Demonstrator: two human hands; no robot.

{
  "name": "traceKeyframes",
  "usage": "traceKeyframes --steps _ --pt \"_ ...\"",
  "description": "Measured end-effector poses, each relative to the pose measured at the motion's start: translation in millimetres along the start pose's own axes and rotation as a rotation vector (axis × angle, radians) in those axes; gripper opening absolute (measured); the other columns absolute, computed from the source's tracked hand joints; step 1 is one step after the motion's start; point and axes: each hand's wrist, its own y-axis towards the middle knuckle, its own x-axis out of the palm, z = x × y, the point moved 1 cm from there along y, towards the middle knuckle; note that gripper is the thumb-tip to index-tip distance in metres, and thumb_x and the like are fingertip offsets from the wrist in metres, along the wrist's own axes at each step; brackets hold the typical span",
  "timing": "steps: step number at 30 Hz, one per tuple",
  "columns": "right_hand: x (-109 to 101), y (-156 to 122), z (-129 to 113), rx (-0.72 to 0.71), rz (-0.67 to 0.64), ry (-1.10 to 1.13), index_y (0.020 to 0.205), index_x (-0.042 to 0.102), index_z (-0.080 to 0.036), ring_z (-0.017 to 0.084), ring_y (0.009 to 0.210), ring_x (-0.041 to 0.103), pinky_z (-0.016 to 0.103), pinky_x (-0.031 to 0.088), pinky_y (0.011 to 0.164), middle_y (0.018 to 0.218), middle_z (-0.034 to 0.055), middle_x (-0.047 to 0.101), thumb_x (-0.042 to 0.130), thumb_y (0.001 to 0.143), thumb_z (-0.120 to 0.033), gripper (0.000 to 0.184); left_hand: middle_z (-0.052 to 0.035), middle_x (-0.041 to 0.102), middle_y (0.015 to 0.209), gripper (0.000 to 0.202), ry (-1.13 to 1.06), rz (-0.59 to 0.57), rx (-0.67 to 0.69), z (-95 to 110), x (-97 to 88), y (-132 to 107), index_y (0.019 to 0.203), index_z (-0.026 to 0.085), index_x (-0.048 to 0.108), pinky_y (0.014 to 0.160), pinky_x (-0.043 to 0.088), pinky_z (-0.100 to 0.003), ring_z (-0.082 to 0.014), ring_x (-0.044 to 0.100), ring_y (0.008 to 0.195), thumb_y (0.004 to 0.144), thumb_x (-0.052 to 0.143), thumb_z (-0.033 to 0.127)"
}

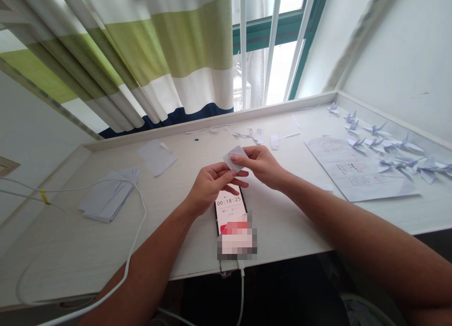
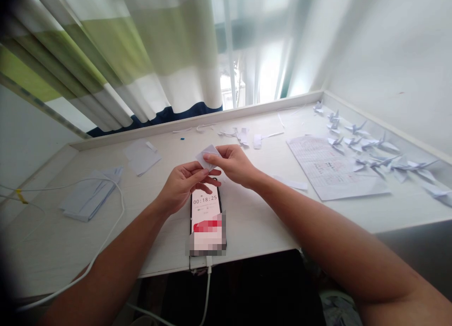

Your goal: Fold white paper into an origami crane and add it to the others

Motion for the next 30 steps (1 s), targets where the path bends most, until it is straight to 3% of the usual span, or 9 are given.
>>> traceKeyframes --steps 8,21,26,30 --pt "4 -1 -3 -0.021 0.006 -0.038 0.073 0.071 -0.017 0.012 0.063 0.055 0.025 0.043 0.056 0.067 -0.0006 0.064 0.085 0.083 -0.047 0.035 -0.0134 0.083 0.103 0.033 0.046 0.071 0.015 -3 7.3 1 0.101 0.014 0.074 0.063 0.062 -0.031 -0.0271 0.082 0.082 0.089 0.078 0.044" --pt "4 0 -2 -0.016 0.026 -0.041 0.074 0.073 -0.017 0.012 0.062 0.056 0.026 0.043 0.055 0.067 0.0004 0.065 0.079 0.088 -0.046 0.033 -0.0121 0.084 0.099 0.023 0.079 0.094 0.011 -2 9.7 1 0.094 0.014 0.073 0.065 0.061 -0.031 -0.0262 0.083 0.083 0.089 0.077 0.037" --pt "5 0 -1 -0.039 0.026 -0.038 0.081 0.075 -0.019 0.013 0.063 0.057 0.027 0.046 0.057 0.070 -0.0001 0.067 0.077 0.090 -0.042 0.025 -0.0121 0.084 0.100 0.023 0.086 0.088 0.017 -2 10.9 0 0.096 0.014 0.074 0.065 0.061 -0.030 -0.0256 0.083 0.083 0.090 0.077 0.036" --pt "6 1 1 -0.023 0.035 -0.031 0.079 0.073 -0.018 0.013 0.064 0.057 0.026 0.045 0.058 0.071 0.0001 0.066 0.076 0.091 -0.045 0.029 -0.0128 0.084 0.100 0.025 0.087 0.111 0.007 -2 9.6 1 0.097 0.013 0.075 0.065 0.061 -0.031 -0.0257 0.082 0.082 0.090 0.077 0.037"
